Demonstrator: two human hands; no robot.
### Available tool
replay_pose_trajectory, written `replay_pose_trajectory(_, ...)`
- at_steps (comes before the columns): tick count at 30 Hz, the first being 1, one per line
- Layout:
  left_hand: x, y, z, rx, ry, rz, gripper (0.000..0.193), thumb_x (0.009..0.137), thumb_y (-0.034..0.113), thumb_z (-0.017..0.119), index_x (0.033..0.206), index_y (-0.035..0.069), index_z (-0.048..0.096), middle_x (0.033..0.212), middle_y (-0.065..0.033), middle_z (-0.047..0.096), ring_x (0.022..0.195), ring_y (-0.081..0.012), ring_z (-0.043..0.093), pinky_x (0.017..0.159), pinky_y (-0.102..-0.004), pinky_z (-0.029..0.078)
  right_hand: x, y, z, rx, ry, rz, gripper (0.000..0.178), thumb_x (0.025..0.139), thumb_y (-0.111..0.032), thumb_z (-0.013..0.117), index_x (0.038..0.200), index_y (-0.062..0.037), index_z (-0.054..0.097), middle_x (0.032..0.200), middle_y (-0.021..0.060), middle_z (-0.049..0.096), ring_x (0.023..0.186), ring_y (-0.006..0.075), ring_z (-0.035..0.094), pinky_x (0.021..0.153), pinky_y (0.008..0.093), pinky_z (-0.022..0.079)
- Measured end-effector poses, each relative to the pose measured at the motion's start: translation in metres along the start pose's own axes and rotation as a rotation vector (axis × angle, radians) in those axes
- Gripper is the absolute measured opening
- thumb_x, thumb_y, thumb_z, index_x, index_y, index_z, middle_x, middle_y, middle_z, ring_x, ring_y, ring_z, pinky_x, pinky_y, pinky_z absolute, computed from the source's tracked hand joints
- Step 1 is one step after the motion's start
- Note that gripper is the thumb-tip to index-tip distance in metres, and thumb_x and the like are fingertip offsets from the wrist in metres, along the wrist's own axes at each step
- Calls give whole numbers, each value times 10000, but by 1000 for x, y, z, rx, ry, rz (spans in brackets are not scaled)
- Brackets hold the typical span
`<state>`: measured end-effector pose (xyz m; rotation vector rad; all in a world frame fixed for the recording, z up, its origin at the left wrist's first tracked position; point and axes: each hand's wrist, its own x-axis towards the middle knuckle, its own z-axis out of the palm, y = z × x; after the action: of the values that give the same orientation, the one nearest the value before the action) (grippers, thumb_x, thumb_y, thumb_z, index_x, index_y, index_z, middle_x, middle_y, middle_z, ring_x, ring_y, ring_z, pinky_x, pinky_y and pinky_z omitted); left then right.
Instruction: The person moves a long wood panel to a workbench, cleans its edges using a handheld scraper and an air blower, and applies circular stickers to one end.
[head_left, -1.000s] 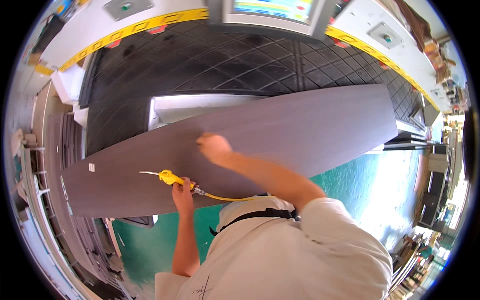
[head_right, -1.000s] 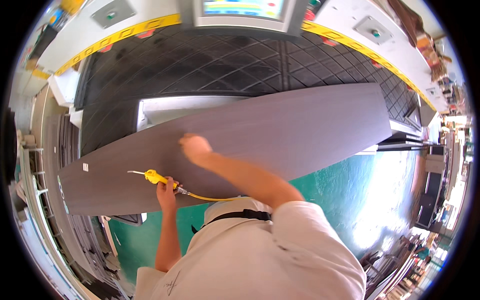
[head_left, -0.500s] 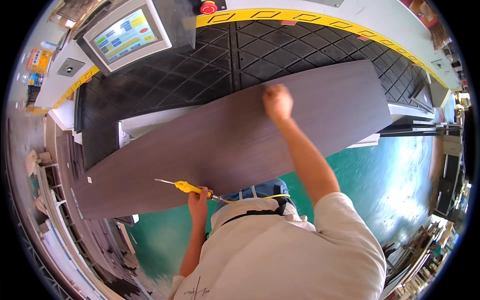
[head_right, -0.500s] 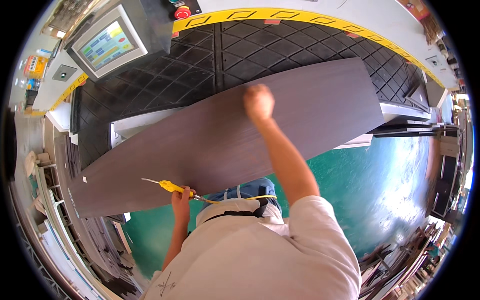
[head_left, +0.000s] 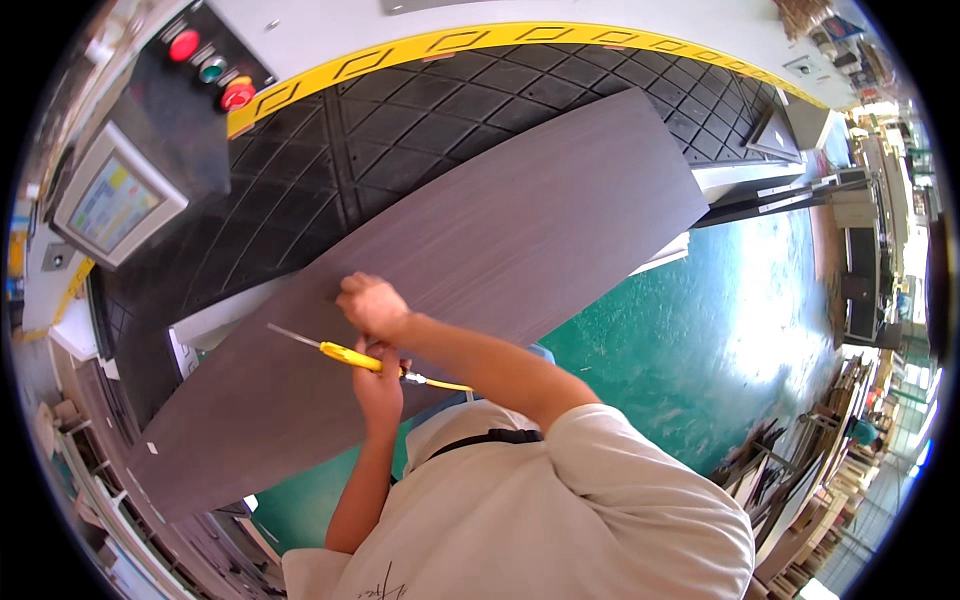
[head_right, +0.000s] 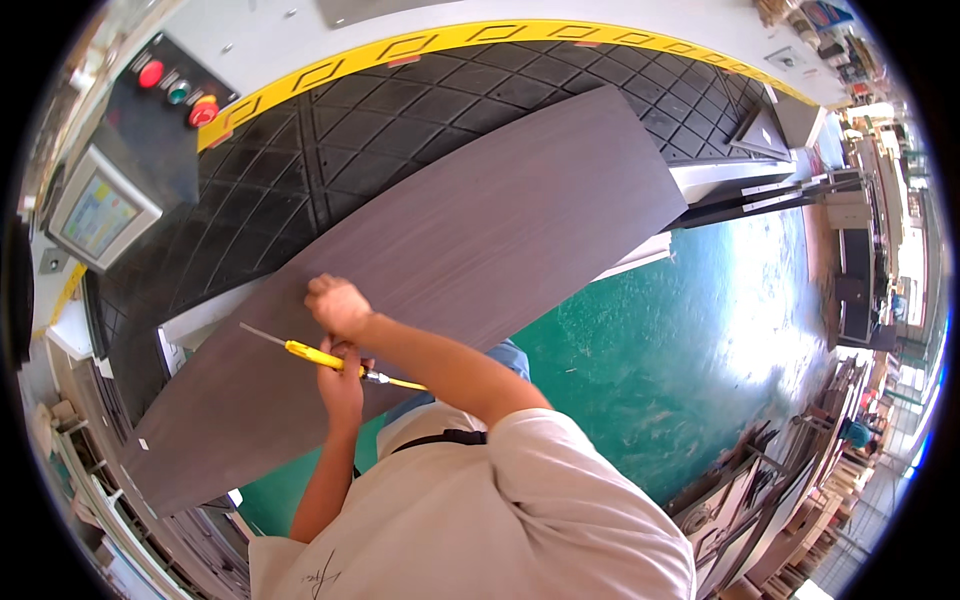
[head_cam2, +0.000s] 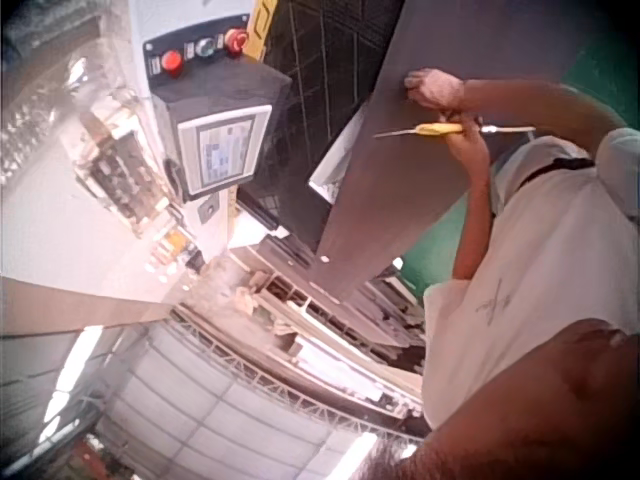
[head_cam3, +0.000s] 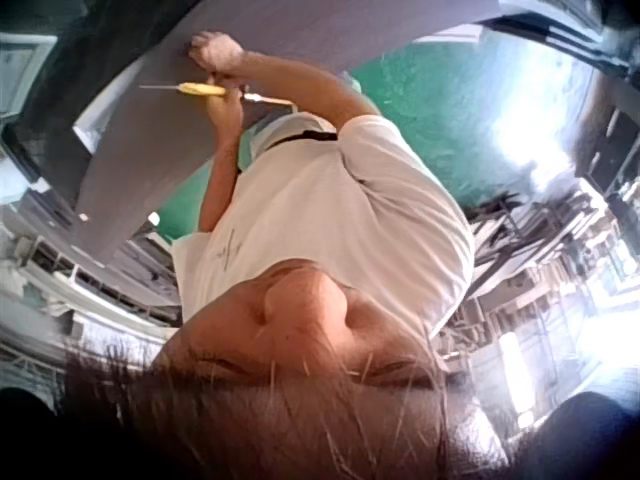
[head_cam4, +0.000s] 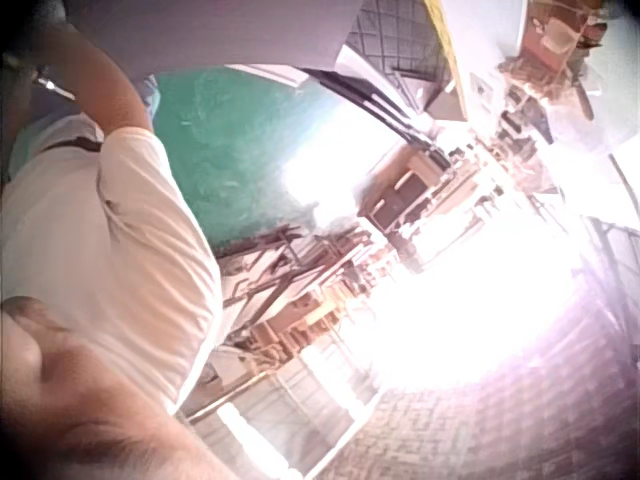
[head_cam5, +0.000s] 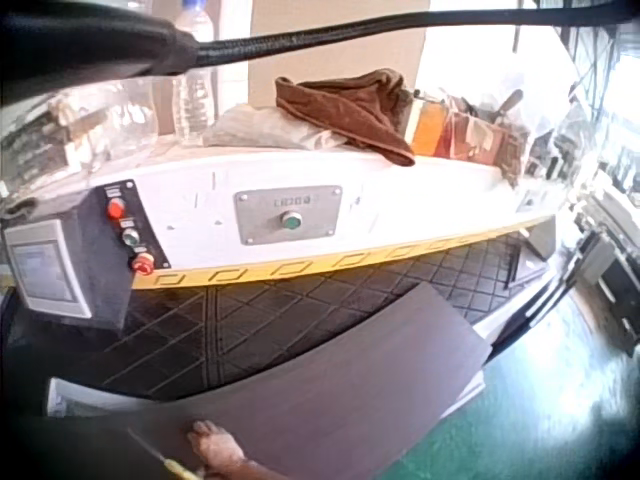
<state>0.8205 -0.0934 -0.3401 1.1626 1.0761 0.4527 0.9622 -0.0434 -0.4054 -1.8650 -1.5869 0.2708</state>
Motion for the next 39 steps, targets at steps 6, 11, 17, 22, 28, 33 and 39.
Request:
replay_pose_trajectory(6, 10, -12, 34, 458, 163, 276, 661, 985, 90, 640, 1542, -84, 331, 1481, -237, 544, 1109, -316, 675, 947, -391, 535, 11, 92, -61, -146, 211, 147, 66, 780, -127, 670, 833, -89, 677, 911, 103, 616, 934, 286, 626, 826, 398, 544)
replay_pose_trajectory(11, 34, 8, 147, 774, 86, 160, 758, 892, 306, 775, 1433, -84, 413, 1351, -294, 570, 1310, -468, 527, 1208, -483, 318, -37, 269, -196, -203, 426, 301, 47, 820, -116, 676, 810, -78, 651, 910, 118, 629, 923, 331, 626, 806, 454, 561)
replay_pose_trajectory(17, 110, 0, 281, 1172, -43, 541, 971, 916, 624, 639, 1533, -68, 351, 1416, -240, 595, 1499, -338, 393, 1278, -595, -35, -76, 470, -359, -526, 510, 532, 144, 917, -174, 633, 830, -79, 697, 921, 155, 699, 909, 347, 686, 802, 465, 583)
replay_pose_trajectory(22, 150, 22, 345, 1284, 27, 376, 921, 964, 622, 552, 1569, -40, 340, 1520, -244, 520, 1492, -326, 406, 1295, -559, -13, -122, 570, -475, -390, 406, 827, 171, 895, -185, 676, 949, -55, 772, 988, 173, 721, 951, 363, 706, 838, 463, 582)
replay_pose_trajectory(28, 159, 4, 349, 1335, 200, 530, 764, 992, 509, 535, 1551, 3, 413, 1571, -188, 483, 1490, -333, 401, 1305, -532, 74, -104, 555, -491, -334, 247, 122, 93, 903, -198, 711, 940, -136, 769, 928, 49, 678, 996, 295, 653, 863, 441, 522)
replay_pose_trajectory(33, 166, -4, 346, 1357, 238, 581, 697, 1016, 473, 488, 1538, 14, 444, 1596, -171, 464, 1480, -322, 424, 1304, -529, 95, -67, 564, -491, -466, -19, -162, 54, 914, -168, 700, 944, -155, 743, 976, 24, 648, 1048, 257, 626, 889, 421, 516)
replay_pose_trajectory(39, 169, -9, 339, 1370, 222, 537, 711, 1031, 496, 449, 1551, 11, 430, 1617, -177, 435, 1498, -332, 398, 1303, -524, 91, -86, 552, -498, -322, -284, -77, 23, 922, -144, 680, 918, -122, 682, 983, 59, 617, 1059, 280, 624, 877, 419, 548)
